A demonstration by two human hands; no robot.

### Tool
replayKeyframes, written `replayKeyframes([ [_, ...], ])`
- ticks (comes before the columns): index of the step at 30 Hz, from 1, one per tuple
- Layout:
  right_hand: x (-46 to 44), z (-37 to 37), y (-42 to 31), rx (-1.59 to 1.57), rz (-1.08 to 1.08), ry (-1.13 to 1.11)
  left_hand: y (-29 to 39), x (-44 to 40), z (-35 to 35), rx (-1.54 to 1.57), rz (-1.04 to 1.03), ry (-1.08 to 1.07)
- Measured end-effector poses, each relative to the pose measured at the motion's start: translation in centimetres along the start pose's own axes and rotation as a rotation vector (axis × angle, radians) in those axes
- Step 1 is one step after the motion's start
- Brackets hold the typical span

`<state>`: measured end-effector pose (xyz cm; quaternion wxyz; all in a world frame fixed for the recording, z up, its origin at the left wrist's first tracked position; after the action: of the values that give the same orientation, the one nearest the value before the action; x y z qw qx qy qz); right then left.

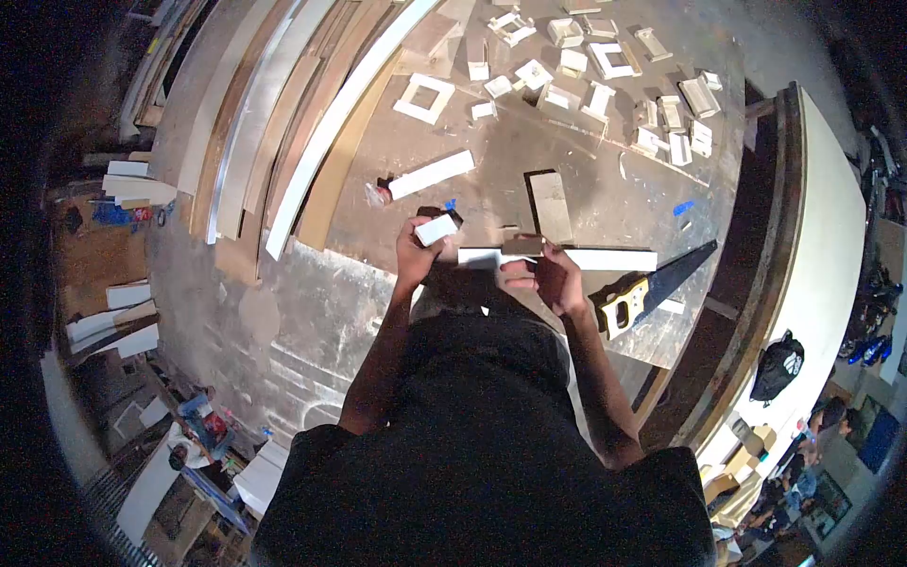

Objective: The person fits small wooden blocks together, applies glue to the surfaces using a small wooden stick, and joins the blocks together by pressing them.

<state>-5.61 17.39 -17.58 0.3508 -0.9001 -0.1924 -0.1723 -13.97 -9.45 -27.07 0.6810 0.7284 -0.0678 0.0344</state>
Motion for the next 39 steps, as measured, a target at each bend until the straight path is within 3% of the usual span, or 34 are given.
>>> replayKeyframes([
  [1, -0.1, 0.1, 0.3, 0.013, -0.013, 0.021, -0.9, -0.2, 0.4, 0.006, -0.004, -0.005],
  [3, -0.3, -0.4, 1.6, 0.020, -0.022, 0.054, 0.1, -0.4, 1.0, -0.422, -0.168, -0.002],
  [4, -0.7, -0.7, 2.1, 0.004, -0.020, 0.067, 0.2, -0.8, 1.7, -0.585, -0.157, -0.113],
  [5, -1.0, -0.9, 2.6, -0.008, -0.024, 0.079, 0.1, -1.0, 2.5, -0.573, -0.156, -0.111],
  [7, -2.0, -1.7, 3.9, -0.067, -0.024, 0.021, 0.8, -1.5, 3.0, -0.793, -0.661, -0.076],
  [9, -3.5, -3.0, 5.1, -0.091, -0.055, -0.007, 1.1, -1.0, 4.2, -0.876, -0.653, -0.021],
  [11, -4.6, -4.2, 5.9, -0.066, -0.101, -0.014, 3.9, -0.2, 4.6, -0.779, -0.369, -0.110],
  [13, -6.0, -6.4, 5.8, -0.041, -0.159, 0.006, 3.7, 0.7, 5.6, -0.688, -0.299, -0.150],
  [15, -7.9, -7.7, 7.2, -0.040, -0.271, -0.085, 6.6, 1.8, 5.3, -0.235, -0.051, -0.309],
  [18, -10.7, -9.2, 9.7, -0.133, -0.450, -0.160, 8.2, 1.5, 5.9, -0.139, -0.031, -0.225],
  [22, -14.3, -10.5, 11.7, -0.006, -0.337, -0.166, 10.0, 0.6, 7.1, 0.017, -0.015, -0.116],
  [23, -14.5, -11.2, 11.8, 0.002, -0.341, -0.168, 10.8, 0.1, 8.1, -0.091, -0.057, -0.095],
  [24, -14.5, -12.5, 11.3, 0.253, -0.227, -0.150, 11.4, -0.3, 8.8, -0.198, -0.097, -0.075],
  [25, -14.8, -13.7, 11.0, 0.203, -0.282, -0.160, 11.9, -0.4, 9.1, -0.193, -0.097, -0.070],
  [28, -15.4, -14.0, 12.0, 0.190, -0.327, -0.084, 11.9, -0.4, 10.2, -0.145, 0.083, -0.066],
  [30, -16.9, -12.7, 12.3, 0.222, -0.310, -0.001, 12.8, -0.7, 11.0, -0.346, -0.105, -0.104],
  [31, -18.7, -12.4, 11.8, 0.539, -0.290, -0.161, 12.0, -0.7, 11.9, -0.343, -0.103, -0.098],
  [33, -21.6, -13.3, 10.9, 0.854, -0.266, -0.337, 8.7, -0.6, 14.7, -0.297, -0.018, 0.069],
  [34, -22.8, -14.2, 9.8, 1.154, -0.124, -0.214, 7.3, -0.6, 15.7, -0.300, -0.015, 0.074],
  [35, -23.8, -14.9, 8.8, 1.444, 0.030, -0.077, 4.8, -0.4, 17.2, -0.326, 0.132, 0.165],
  [36, -25.5, -14.2, 9.3, 1.440, 0.026, -0.074, 3.9, -0.3, 18.3, -0.350, 0.279, 0.252],
  [38, -27.8, -14.9, 10.4, 1.830, 0.533, -0.303, 2.2, 0.0, 19.6, -0.302, 0.273, 0.239],
  [39, -28.4, -14.9, 10.8, 1.828, 0.530, -0.303, 1.9, -0.2, 20.1, -0.327, 0.263, 0.226],
])
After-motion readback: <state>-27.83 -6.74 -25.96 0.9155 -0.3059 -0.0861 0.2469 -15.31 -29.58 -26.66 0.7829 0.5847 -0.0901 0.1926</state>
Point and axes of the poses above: each hand's wrist, its own x-axis away from the middle knuckle, its own z-axis out of the back of the hand, y = z × x, the point moved 4 cm from there along -x, towards the middle knuckle
